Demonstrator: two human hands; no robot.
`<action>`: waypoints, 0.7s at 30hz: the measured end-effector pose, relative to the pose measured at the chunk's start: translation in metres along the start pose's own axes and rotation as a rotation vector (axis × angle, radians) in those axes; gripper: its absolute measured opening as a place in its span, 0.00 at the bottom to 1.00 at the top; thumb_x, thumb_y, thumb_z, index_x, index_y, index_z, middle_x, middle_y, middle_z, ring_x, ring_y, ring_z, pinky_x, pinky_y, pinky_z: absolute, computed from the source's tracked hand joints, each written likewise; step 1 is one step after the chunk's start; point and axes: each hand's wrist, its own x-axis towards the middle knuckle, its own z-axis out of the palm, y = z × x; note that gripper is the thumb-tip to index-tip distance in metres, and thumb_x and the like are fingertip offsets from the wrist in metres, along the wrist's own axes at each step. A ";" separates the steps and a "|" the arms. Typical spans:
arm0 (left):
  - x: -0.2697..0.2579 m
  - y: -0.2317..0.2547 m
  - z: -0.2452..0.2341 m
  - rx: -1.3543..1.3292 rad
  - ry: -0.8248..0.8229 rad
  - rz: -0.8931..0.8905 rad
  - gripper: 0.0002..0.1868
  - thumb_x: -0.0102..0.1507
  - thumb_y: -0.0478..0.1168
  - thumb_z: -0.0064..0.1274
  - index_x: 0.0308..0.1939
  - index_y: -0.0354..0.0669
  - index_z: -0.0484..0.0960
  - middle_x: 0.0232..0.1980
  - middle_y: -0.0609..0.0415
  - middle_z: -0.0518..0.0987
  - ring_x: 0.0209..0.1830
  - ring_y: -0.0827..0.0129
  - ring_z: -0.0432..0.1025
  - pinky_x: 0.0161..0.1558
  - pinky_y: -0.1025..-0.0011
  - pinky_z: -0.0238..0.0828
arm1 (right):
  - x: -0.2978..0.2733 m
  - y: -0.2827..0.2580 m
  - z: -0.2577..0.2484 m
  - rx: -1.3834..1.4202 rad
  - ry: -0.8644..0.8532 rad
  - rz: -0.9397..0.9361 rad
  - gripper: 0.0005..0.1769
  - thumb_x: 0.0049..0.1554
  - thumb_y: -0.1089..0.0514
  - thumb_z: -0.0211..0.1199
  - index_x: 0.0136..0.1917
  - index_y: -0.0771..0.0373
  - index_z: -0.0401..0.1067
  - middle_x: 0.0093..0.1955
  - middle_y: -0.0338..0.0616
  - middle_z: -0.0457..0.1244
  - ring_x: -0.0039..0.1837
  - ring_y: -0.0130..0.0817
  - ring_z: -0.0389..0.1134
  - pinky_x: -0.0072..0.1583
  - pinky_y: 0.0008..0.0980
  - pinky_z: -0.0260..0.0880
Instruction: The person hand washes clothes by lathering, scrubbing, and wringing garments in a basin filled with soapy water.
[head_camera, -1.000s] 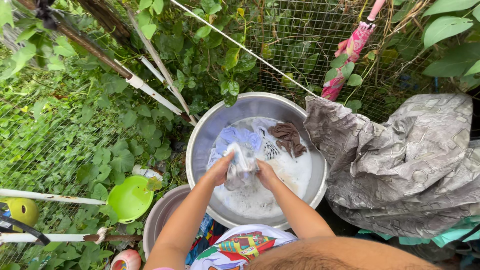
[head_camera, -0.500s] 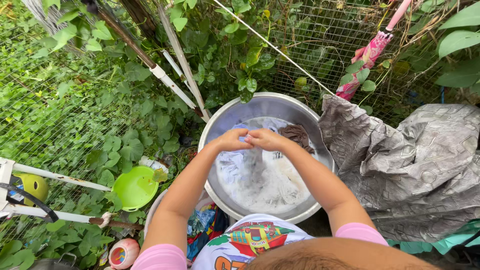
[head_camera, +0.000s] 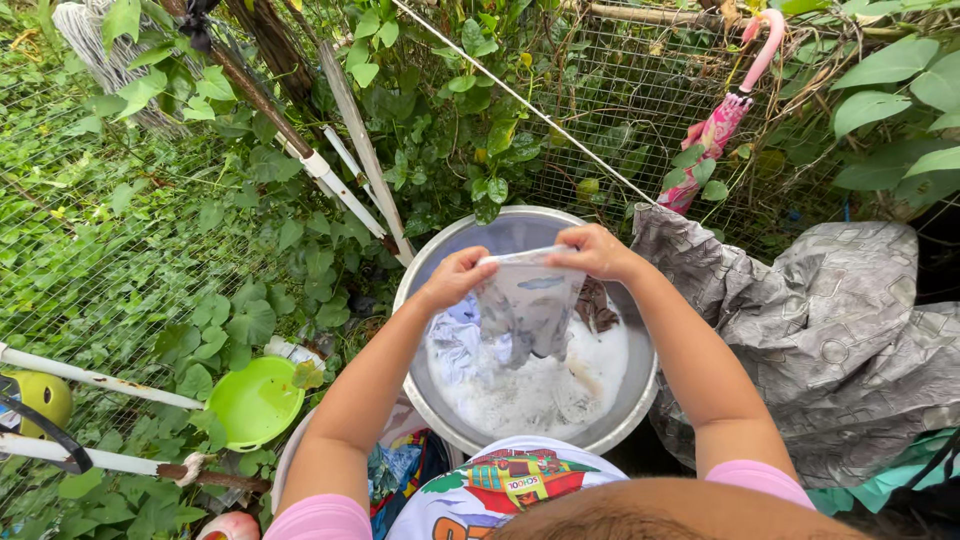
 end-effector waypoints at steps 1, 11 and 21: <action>-0.002 -0.006 0.002 0.000 0.000 0.002 0.16 0.71 0.50 0.57 0.38 0.42 0.76 0.34 0.66 0.72 0.34 0.79 0.64 0.34 0.74 0.61 | -0.004 0.007 -0.001 -0.001 0.001 -0.001 0.19 0.53 0.46 0.70 0.36 0.65 0.76 0.31 0.37 0.60 0.37 0.24 0.58 0.40 0.34 0.59; -0.013 -0.001 0.070 -1.155 0.207 -0.223 0.24 0.67 0.50 0.46 0.57 0.33 0.77 0.58 0.43 0.80 0.58 0.58 0.76 0.62 0.58 0.72 | 0.002 0.092 0.056 0.916 0.423 -0.019 0.32 0.53 0.35 0.72 0.28 0.60 0.62 0.35 0.36 0.57 0.41 0.33 0.59 0.53 0.38 0.65; 0.031 -0.143 0.103 -1.060 0.345 -0.453 0.19 0.68 0.50 0.47 0.57 0.43 0.76 0.56 0.50 0.78 0.54 0.63 0.73 0.58 0.59 0.69 | 0.023 0.005 0.210 -0.076 0.797 -0.639 0.29 0.52 0.33 0.59 0.26 0.59 0.66 0.31 0.46 0.62 0.37 0.40 0.65 0.43 0.45 0.68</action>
